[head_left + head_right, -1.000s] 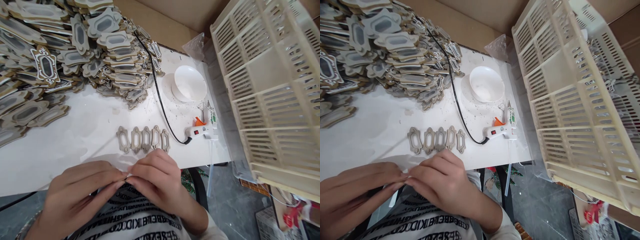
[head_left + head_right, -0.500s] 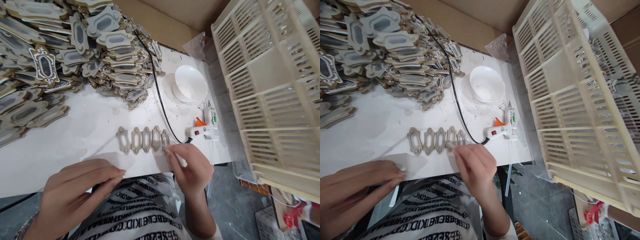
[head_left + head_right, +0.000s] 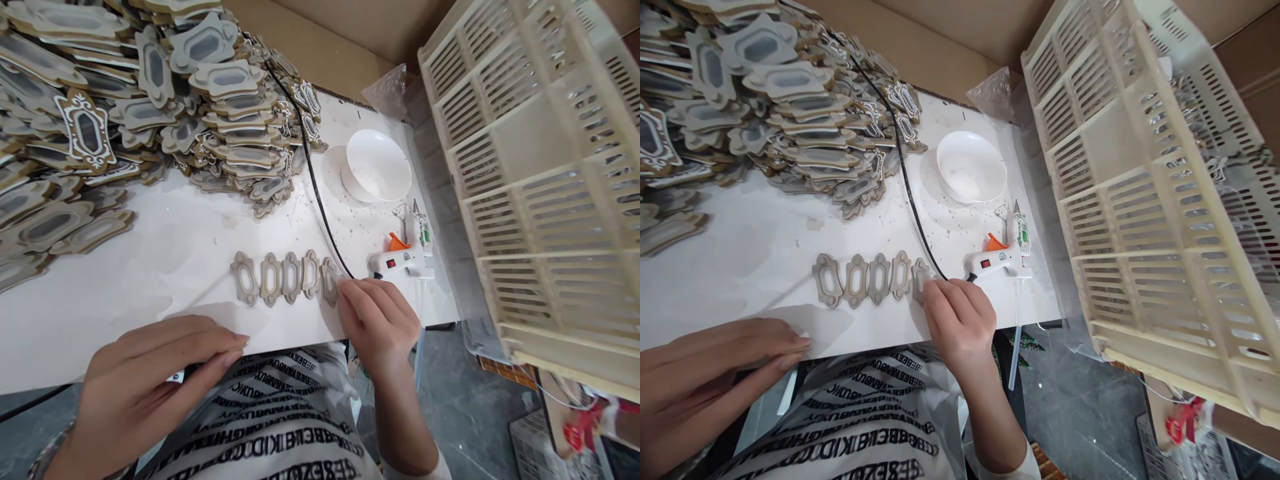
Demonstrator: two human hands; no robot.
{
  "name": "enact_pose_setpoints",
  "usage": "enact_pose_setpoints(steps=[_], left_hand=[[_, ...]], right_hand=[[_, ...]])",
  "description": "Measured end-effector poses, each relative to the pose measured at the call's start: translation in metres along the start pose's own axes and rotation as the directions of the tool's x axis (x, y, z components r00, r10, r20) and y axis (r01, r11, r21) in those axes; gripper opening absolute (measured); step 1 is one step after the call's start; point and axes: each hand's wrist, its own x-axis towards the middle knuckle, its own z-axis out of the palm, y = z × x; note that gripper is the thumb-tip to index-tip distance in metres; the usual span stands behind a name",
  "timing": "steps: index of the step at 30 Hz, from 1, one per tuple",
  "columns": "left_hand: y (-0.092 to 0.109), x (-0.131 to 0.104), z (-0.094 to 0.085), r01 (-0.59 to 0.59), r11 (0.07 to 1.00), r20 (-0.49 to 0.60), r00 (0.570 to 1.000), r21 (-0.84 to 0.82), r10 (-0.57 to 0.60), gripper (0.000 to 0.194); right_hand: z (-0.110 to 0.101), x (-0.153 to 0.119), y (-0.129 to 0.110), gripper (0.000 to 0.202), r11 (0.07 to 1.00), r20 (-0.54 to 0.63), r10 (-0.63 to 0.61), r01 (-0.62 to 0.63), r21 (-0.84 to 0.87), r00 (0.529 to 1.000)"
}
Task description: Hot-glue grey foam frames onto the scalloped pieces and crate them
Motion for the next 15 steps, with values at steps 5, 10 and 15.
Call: enact_pose_setpoints(steps=[5,10,15], left_hand=[[-0.0008,-0.0001,0.0021,0.03,1.0,-0.013,0.999,-0.008,-0.03,0.014],[-0.0007,0.0003,0.0011,0.041,0.999,-0.019,0.999,-0.002,-0.041,0.013],[-0.0044,-0.0073,-0.0059,0.133,0.99,-0.011,0.991,0.057,-0.132,0.013]], right_hand=[[-0.001,0.0,0.0013,0.013,1.0,0.072,-0.009,0.011,-0.02,0.997],[-0.0046,0.0004,0.0023,0.011,0.998,0.132,-0.015,0.022,-0.059,0.991],[-0.0083,0.0019,0.0043,0.013,0.999,0.183,0.0,0.009,-0.049,0.983]])
